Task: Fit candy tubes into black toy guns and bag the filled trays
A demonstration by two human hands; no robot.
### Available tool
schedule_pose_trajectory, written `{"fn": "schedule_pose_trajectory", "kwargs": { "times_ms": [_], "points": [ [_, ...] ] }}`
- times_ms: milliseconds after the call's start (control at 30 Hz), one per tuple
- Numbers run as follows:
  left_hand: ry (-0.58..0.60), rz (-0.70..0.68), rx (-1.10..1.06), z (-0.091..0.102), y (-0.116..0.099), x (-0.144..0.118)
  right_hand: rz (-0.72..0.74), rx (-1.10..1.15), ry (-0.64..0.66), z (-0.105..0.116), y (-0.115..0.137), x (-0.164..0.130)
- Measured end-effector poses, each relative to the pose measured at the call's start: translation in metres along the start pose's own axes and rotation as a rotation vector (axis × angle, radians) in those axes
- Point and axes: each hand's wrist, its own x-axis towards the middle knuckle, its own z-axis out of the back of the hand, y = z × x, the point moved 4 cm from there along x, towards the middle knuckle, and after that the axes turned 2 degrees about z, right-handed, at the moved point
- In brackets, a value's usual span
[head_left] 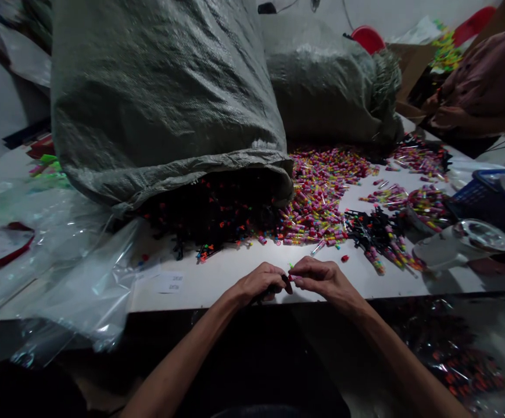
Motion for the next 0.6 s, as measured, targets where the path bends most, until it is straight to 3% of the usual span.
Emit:
{"fn": "schedule_pose_trajectory", "kwargs": {
  "times_ms": [300, 467, 600],
  "points": [
    [0.117, 0.041, 0.005, -0.007, -0.002, 0.000, -0.010, -0.043, 0.040, 0.001, 0.008, -0.007],
    [0.216, 0.040, -0.031, -0.008, 0.006, 0.002, 0.000, -0.052, 0.064, 0.000, 0.004, -0.007],
    [0.328, 0.058, -0.089, -0.011, 0.015, 0.002, 0.026, -0.092, 0.153, -0.003, 0.008, -0.009]
  ]
}}
